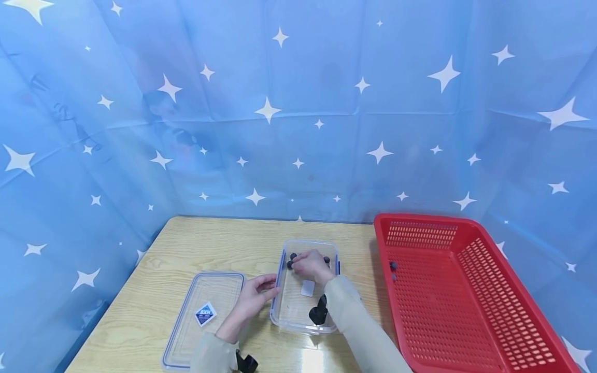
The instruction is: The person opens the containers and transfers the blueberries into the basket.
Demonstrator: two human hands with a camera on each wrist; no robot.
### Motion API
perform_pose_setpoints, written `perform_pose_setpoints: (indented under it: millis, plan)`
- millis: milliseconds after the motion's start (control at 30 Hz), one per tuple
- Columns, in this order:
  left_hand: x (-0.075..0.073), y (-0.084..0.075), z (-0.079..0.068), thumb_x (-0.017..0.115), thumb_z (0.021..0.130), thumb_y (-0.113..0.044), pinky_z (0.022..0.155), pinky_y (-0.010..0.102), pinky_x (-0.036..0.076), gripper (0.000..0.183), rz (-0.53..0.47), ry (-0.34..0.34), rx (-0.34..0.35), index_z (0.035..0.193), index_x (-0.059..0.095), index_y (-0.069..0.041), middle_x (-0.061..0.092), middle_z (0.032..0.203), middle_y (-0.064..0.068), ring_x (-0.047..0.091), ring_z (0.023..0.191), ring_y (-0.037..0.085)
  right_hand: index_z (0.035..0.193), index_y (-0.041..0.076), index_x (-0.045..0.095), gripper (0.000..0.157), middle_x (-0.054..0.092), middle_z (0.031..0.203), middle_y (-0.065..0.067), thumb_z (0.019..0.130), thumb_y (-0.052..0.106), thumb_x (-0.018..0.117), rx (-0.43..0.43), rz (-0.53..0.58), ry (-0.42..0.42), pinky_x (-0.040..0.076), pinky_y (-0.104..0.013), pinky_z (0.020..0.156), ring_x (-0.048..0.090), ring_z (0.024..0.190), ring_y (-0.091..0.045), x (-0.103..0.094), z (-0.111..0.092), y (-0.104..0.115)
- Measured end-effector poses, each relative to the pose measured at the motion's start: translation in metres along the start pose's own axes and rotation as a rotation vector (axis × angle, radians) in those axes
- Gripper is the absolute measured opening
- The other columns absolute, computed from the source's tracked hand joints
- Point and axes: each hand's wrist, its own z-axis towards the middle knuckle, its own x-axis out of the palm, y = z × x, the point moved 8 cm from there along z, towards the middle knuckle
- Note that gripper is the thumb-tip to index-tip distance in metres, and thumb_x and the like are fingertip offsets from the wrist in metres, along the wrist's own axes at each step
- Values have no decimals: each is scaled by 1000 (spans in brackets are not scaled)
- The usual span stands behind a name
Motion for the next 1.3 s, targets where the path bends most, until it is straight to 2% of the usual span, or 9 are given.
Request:
perform_pose_setpoints:
  millis: [233,400,567,800,1133,1300]
  plan:
    - [0,-1,1,66,81,2,75,21,51,37,4,-1,17,114,56,16,63,101,28,61,92,26,97,-11,65,21,65,81,-8,76,-9,64,-49,-92,5,48,-23,58,55,62,-13,5,2,2]
    - [0,1,1,66,80,3,74,20,51,36,-2,-3,4,113,57,15,63,102,27,61,93,28,92,-4,68,20,65,75,-3,72,-5,69,-55,-196,-28,48,-23,56,56,62,-13,6,3,1]
    - [0,2,1,67,80,2,74,20,51,36,16,-7,-7,113,58,14,63,101,25,61,95,29,88,0,69,18,64,69,-2,70,-2,74,-58,-240,-47,49,-24,55,58,59,-13,10,4,1]
    - [0,1,0,67,80,1,75,22,51,37,11,-2,9,113,57,15,63,102,27,61,94,30,84,-1,69,16,60,61,-1,69,-3,74,-77,-234,-69,46,-22,52,54,53,-11,11,2,3]
    - [0,2,0,67,81,1,73,20,50,37,-4,-2,5,114,57,15,62,102,28,61,94,29,87,-1,70,14,65,76,-2,73,-1,71,-88,-200,-34,49,-24,57,57,63,-13,8,-1,7]
    - [0,-2,-1,66,81,4,73,18,49,36,-19,2,2,113,56,17,61,102,30,60,94,32,94,-8,67,18,66,76,-7,76,-5,66,-110,-42,-9,52,-30,63,58,66,-15,-1,-5,15]
